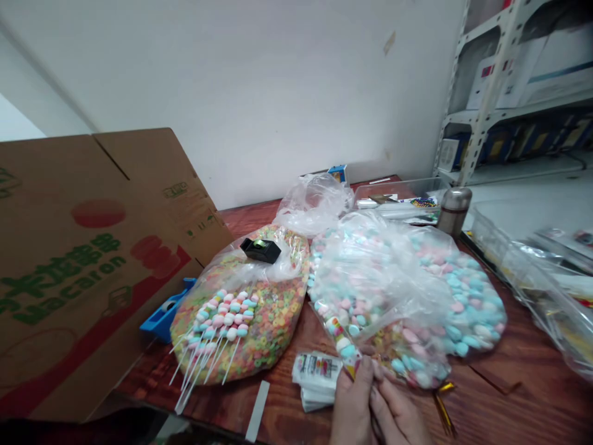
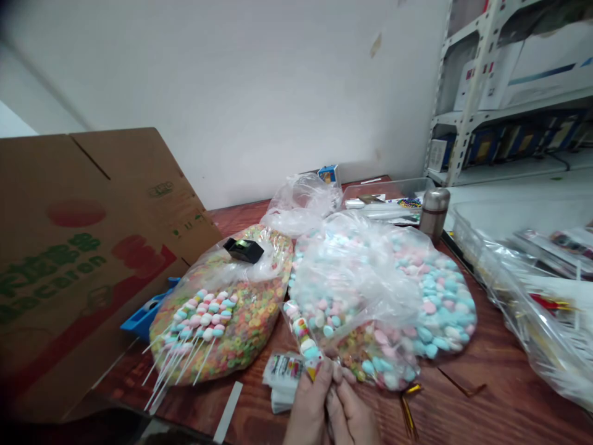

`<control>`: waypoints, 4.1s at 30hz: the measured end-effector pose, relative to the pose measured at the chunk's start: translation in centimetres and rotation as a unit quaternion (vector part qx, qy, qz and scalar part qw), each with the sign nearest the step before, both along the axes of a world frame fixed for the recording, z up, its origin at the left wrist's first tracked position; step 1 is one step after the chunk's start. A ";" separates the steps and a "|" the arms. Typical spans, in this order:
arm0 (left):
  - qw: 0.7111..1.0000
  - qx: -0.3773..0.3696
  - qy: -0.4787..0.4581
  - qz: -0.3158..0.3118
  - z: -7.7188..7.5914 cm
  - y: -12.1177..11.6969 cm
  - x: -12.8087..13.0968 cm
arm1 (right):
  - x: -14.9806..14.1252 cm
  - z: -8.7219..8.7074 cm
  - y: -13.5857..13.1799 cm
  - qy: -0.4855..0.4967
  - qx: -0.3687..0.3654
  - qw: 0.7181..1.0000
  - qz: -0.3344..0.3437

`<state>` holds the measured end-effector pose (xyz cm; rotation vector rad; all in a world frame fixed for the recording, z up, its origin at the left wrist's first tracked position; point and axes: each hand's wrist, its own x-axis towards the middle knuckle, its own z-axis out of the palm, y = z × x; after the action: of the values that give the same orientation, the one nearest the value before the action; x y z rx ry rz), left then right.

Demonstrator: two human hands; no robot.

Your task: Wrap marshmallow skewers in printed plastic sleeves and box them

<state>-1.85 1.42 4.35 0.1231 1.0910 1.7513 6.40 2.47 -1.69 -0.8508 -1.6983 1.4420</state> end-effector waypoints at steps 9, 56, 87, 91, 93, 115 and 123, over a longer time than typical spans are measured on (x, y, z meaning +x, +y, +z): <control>0.980 -0.070 0.164 -0.091 -0.3 -1.1 -0.1 | -0.6 2.0 -0.3 0.138 -0.242 0.960 0.006; 0.973 -0.034 0.140 -0.182 -1.8 -3.0 -5.7 | 9.5 -1.4 -1.6 -0.391 0.154 0.875 -0.240; 0.943 -0.103 0.231 -0.215 -3.8 -2.1 -3.3 | 13.2 -2.0 0.5 -0.424 0.166 0.841 -0.291; 0.917 -0.102 0.309 -0.230 -3.4 -1.9 -3.4 | 13.2 -2.0 0.6 -0.390 0.149 0.861 -0.291; 0.899 -0.080 0.361 -0.233 -2.9 -1.7 -3.3 | 13.3 -2.1 0.5 -0.365 0.140 0.871 -0.296; 0.593 0.147 0.776 -0.160 -3.3 0.7 0.4 | 6.2 0.8 -0.8 0.081 -0.209 0.962 -0.157; 0.578 0.136 0.787 -0.171 -3.5 1.2 0.2 | 6.7 2.1 -1.5 0.162 -0.208 0.953 -0.150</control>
<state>-1.65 2.60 0.81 2.2728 1.6896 1.0756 13.08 0.96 0.46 -0.9798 -0.9875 1.6427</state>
